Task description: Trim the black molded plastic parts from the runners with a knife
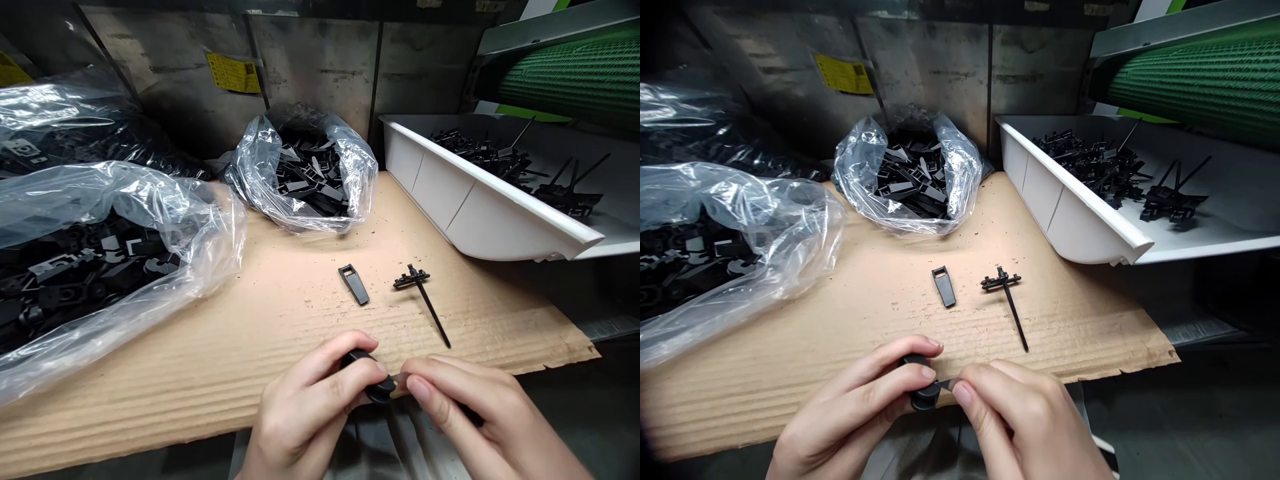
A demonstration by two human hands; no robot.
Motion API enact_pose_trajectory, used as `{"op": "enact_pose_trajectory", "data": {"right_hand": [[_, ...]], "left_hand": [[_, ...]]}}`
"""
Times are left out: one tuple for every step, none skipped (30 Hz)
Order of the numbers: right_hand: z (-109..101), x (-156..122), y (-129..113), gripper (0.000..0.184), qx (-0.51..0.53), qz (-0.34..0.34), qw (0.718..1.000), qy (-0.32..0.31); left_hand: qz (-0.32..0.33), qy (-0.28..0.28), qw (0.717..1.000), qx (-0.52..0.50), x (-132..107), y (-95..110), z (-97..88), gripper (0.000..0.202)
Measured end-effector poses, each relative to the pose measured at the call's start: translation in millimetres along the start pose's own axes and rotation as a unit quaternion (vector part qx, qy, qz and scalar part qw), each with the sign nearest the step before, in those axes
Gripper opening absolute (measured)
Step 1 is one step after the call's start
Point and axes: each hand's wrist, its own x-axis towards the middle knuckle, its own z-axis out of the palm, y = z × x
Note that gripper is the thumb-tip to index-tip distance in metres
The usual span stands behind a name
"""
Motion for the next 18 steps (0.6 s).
{"op": "enact_pose_trajectory", "data": {"right_hand": [[-4.2, 2.9, -0.5, 0.025, 0.009, 0.002, 0.999, -0.03], [-7.8, 5.7, -1.0, 0.027, 0.019, 0.004, 0.998, -0.059], [-10.7, 8.4, -1.4, 0.028, 0.027, 0.008, 0.996, -0.083], [-12.7, 10.5, -1.8, 0.03, 0.034, 0.017, 0.994, -0.1], [-13.8, 12.2, -2.3, 0.031, 0.042, 0.03, 0.993, -0.108], [-14.2, 13.4, -2.9, 0.032, 0.054, 0.048, 0.991, -0.111], [-14.2, 14.2, -3.6, 0.032, 0.072, 0.072, 0.988, -0.113], [-14.1, 14.7, -4.3, 0.032, 0.093, 0.1, 0.984, -0.112], [-14.0, 14.9, -5.0, 0.031, 0.116, 0.131, 0.978, -0.112], [-14.3, 14.9, -5.6, 0.03, 0.139, 0.155, 0.971, -0.116], [-14.8, 14.5, -5.9, 0.03, 0.155, 0.172, 0.965, -0.123], [-15.6, 13.6, -5.8, 0.031, 0.162, 0.185, 0.96, -0.132], [-16.5, 12.3, -5.5, 0.031, 0.166, 0.195, 0.956, -0.146], [-17.3, 10.4, -4.7, 0.032, 0.171, 0.199, 0.951, -0.166], [-17.8, 8.0, -3.7, 0.031, 0.18, 0.198, 0.945, -0.19], [-17.8, 5.2, -2.5, 0.031, 0.188, 0.2, 0.939, -0.206], [-17.4, 2.4, -1.2, 0.03, 0.197, 0.205, 0.935, -0.211], [-16.5, -0.3, 0.0, 0.031, 0.208, 0.211, 0.933, -0.205]], "left_hand": [[0.002, -0.003, 1.0, -0.008, 0.8, -0.3, -0.5, 0.03], [0.006, -0.005, 1.0, -0.017, 1.9, -0.7, -1.0, 0.029], [0.007, -0.007, 1.0, -0.027, 3.0, -0.9, -1.4, 0.029], [0.007, -0.01, 0.999, -0.037, 4.2, -0.9, -1.8, 0.028], [0.006, -0.013, 0.999, -0.045, 5.3, -0.7, -2.0, 0.028], [0.002, -0.015, 0.999, -0.051, 6.3, -0.2, -2.2, 0.027], [-0.004, -0.016, 0.998, -0.056, 7.1, 0.6, -2.2, 0.026], [-0.012, -0.016, 0.998, -0.059, 7.7, 1.4, -2.0, 0.025], [-0.019, -0.017, 0.998, -0.06, 8.1, 2.3, -1.7, 0.025], [-0.022, -0.018, 0.998, -0.061, 8.5, 3.1, -1.3, 0.024], [-0.023, -0.022, 0.998, -0.062, 8.8, 3.7, -0.8, 0.024], [-0.024, -0.026, 0.997, -0.061, 9.1, 4.0, -0.2, 0.024], [-0.023, -0.026, 0.998, -0.057, 9.3, 4.1, 0.2, 0.024], [-0.025, -0.021, 0.998, -0.05, 9.5, 3.9, 0.6, 0.025], [-0.024, -0.014, 0.999, -0.045, 9.6, 3.5, 0.8, 0.027], [-0.026, -0.005, 0.999, -0.042, 9.7, 3.1, 0.8, 0.028], [-0.029, 0.003, 0.999, -0.041, 9.7, 2.8, 0.7, 0.029], [-0.033, 0.01, 0.999, -0.042, 9.6, 2.6, 0.3, 0.03]]}}
